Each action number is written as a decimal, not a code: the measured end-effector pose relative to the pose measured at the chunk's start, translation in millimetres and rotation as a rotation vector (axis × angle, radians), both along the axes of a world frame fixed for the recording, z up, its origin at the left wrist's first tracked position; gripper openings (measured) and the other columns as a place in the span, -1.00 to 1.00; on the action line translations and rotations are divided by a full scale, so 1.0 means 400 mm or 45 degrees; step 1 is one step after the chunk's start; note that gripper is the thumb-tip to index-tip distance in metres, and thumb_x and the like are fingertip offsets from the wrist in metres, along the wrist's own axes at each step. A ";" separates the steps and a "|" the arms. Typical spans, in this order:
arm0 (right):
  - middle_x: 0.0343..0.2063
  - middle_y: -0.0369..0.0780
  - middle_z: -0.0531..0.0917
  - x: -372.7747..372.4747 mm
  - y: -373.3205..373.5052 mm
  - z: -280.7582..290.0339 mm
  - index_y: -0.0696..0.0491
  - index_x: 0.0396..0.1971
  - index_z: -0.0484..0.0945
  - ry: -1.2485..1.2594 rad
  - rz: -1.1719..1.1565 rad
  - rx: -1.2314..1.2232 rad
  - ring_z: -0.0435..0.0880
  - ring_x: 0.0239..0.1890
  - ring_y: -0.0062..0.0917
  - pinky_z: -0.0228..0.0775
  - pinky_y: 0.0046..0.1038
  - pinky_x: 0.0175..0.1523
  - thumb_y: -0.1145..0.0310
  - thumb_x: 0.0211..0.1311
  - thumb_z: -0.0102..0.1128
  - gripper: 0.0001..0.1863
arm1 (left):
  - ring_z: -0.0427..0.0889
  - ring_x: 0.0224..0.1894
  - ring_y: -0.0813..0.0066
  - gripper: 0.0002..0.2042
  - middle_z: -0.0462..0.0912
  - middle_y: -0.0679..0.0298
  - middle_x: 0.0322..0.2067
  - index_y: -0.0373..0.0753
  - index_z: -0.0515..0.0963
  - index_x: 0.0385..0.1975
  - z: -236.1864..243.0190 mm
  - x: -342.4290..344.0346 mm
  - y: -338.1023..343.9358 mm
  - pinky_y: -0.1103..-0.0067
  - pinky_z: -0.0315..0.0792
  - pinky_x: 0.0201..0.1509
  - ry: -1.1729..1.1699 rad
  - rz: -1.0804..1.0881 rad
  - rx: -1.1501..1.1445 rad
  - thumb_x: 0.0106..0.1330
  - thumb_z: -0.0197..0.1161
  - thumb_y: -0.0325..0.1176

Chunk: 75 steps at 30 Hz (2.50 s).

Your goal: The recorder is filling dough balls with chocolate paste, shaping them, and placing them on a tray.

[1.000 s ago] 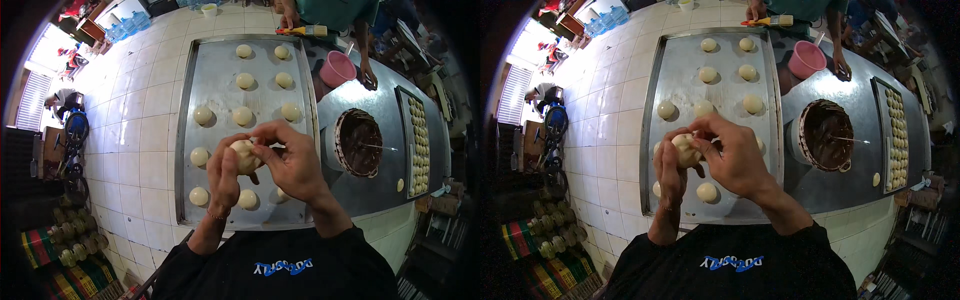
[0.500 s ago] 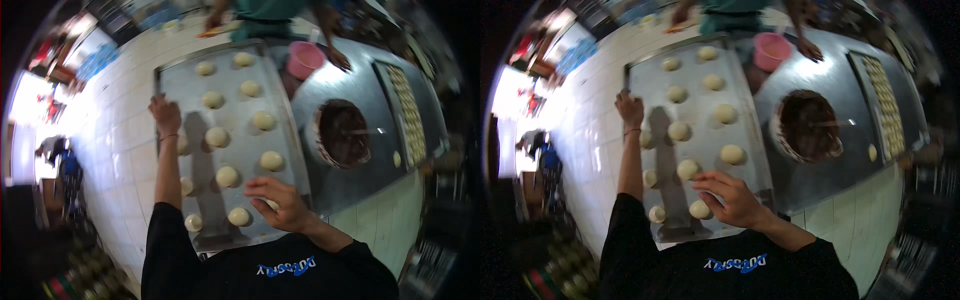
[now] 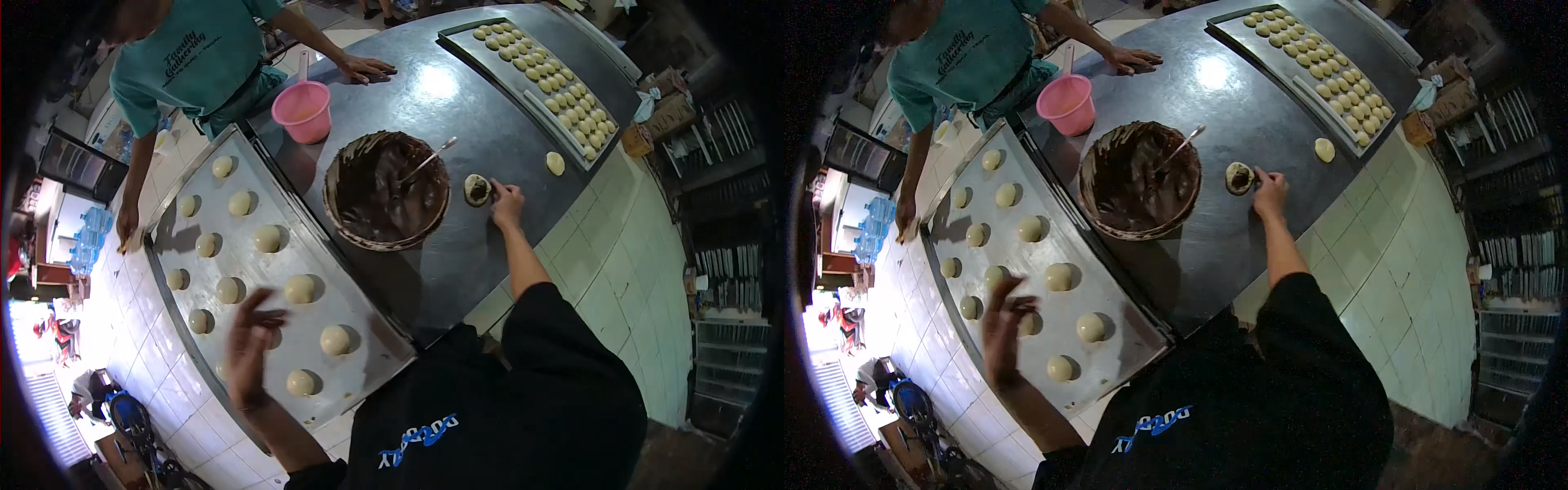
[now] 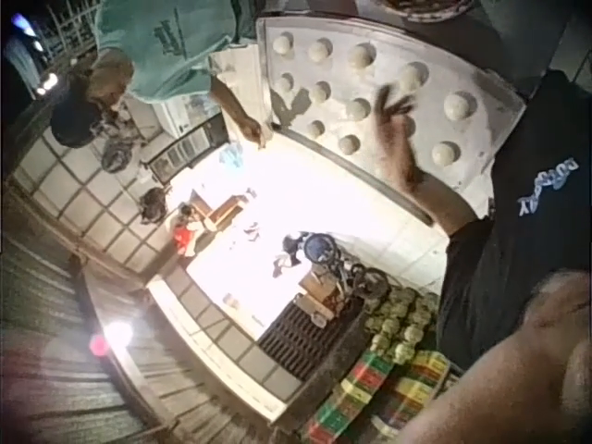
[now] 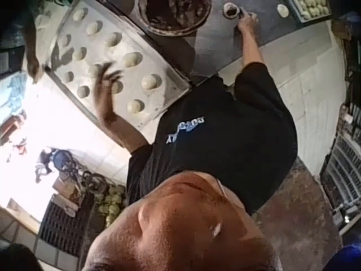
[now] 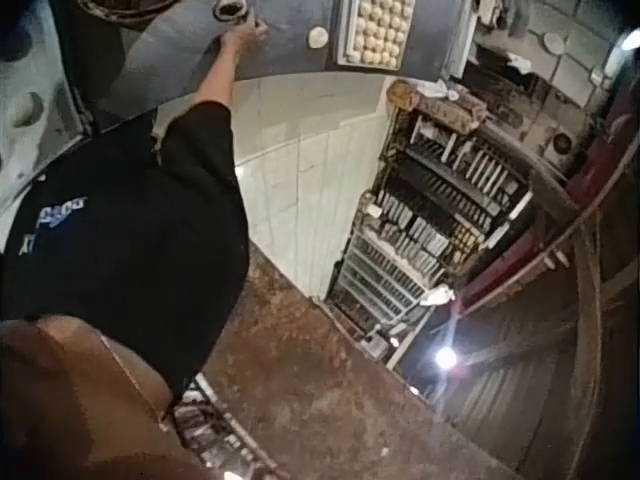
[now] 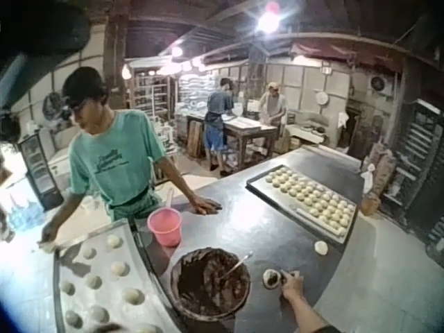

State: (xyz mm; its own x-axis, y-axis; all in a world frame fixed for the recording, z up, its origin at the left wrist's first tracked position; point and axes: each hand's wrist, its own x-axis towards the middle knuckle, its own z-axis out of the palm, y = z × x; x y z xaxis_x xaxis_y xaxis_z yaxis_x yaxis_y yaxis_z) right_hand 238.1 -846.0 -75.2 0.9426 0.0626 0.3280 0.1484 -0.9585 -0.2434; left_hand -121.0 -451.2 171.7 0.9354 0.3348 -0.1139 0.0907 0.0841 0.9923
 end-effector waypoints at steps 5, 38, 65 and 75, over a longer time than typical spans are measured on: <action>-0.23 -0.21 0.57 0.040 -0.006 0.052 0.08 -0.11 0.50 0.565 0.591 0.615 0.56 -0.18 -0.44 0.42 -0.39 -0.06 0.61 0.22 -0.02 -0.74 | 0.43 0.16 0.36 -0.47 0.39 0.14 0.19 -0.31 0.20 0.27 -0.088 0.154 -0.318 0.44 0.31 0.23 0.081 -0.813 -0.354 0.35 0.16 -0.30; -0.06 -0.13 0.56 -0.352 0.049 0.466 0.27 0.05 0.40 1.874 0.600 1.750 0.59 -0.12 -0.53 0.51 -0.52 0.00 0.55 0.20 0.21 -0.59 | 0.47 0.12 0.30 -0.52 0.42 0.14 0.11 -0.23 0.27 0.23 -0.105 0.235 -0.663 0.48 0.47 0.08 -0.034 0.302 0.245 0.33 0.19 -0.40; -0.23 -0.16 0.52 -0.451 0.200 0.792 0.10 -0.26 0.62 0.489 1.886 0.911 0.60 -0.20 -0.42 0.50 -0.47 -0.22 0.49 0.11 0.27 -0.83 | 0.56 0.03 0.04 -0.30 0.14 -0.20 0.28 -0.38 -0.02 0.30 0.092 0.136 -0.514 0.45 0.60 0.00 -0.851 0.897 0.552 0.19 0.20 -0.70; -0.26 -0.10 0.61 -0.433 0.210 0.796 0.17 -0.17 0.59 0.643 1.745 1.088 0.65 -0.28 -0.37 0.50 -0.47 -0.22 0.52 0.11 0.26 -0.75 | 0.36 0.17 0.37 -0.82 0.34 0.18 -0.02 -0.30 0.39 -0.25 0.066 0.164 -0.519 0.38 0.26 0.27 -0.992 0.594 0.068 0.18 0.18 -0.62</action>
State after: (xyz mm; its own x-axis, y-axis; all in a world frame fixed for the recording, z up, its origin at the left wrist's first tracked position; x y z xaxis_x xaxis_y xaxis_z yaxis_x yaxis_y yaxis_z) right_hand 64.7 -762.0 243.1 0.3632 0.8401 0.4028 0.4491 0.2209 -0.8657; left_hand -55.4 -658.6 198.2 0.5091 0.6857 0.5203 -0.6390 -0.1039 0.7621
